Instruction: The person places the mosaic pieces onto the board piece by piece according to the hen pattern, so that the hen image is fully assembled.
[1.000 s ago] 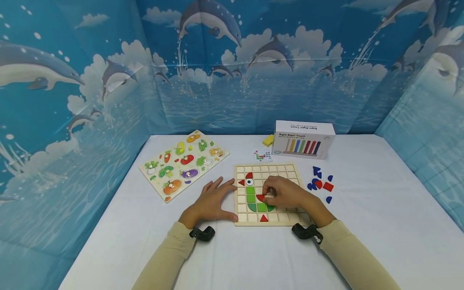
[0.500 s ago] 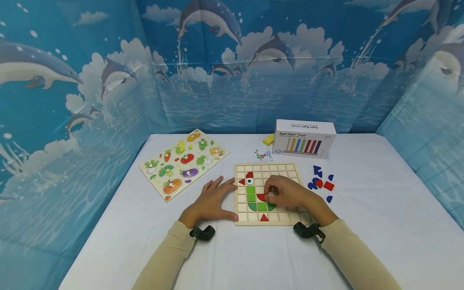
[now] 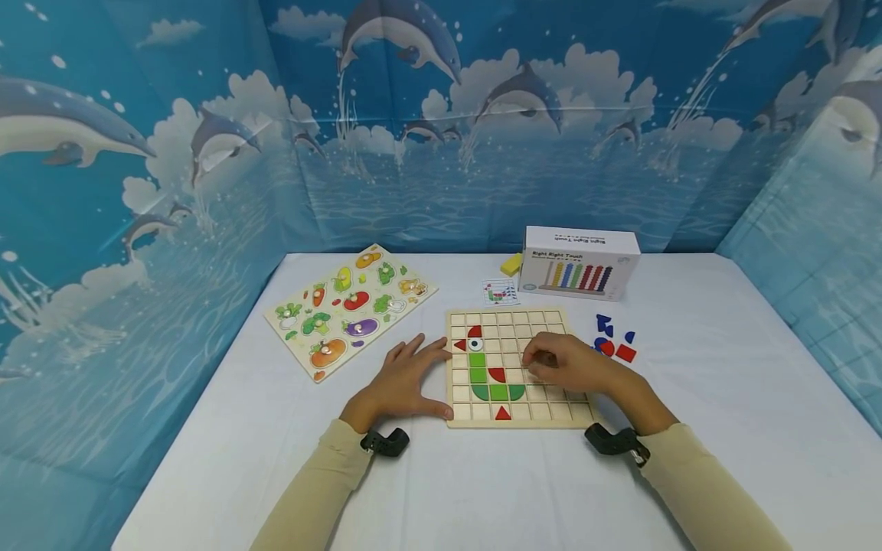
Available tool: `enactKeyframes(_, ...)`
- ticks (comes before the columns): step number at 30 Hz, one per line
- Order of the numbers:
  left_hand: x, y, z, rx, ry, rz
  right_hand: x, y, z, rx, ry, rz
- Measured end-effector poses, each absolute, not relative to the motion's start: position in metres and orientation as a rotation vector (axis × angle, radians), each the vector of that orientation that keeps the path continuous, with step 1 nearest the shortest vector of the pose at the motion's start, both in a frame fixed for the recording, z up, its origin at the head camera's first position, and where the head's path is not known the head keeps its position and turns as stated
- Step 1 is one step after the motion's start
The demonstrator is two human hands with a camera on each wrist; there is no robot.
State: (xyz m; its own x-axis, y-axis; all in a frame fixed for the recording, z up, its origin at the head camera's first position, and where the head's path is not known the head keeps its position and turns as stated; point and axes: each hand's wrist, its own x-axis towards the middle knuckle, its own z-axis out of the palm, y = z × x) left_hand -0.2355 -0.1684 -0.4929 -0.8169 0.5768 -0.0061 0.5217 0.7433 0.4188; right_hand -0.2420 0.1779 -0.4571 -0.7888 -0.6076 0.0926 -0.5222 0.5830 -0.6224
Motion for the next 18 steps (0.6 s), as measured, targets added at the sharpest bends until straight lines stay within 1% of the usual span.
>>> enactKeyframes(4, -0.236, -0.169, -0.494, 0.893, 2.813, 0.607, -0.236, 0.198, -0.452, -0.988, 2.775, -0.945)
enactKeyframes(7, -0.236, -0.168, -0.495, 0.897, 2.815, 0.605, -0.232, 0.217, -0.449, -0.960, 2.857, -0.911)
enactKeyframes(18, -0.236, -0.168, -0.494, 0.905, 2.804, 0.624, -0.216, 0.292, -0.444, -0.476, 2.947, -0.783)
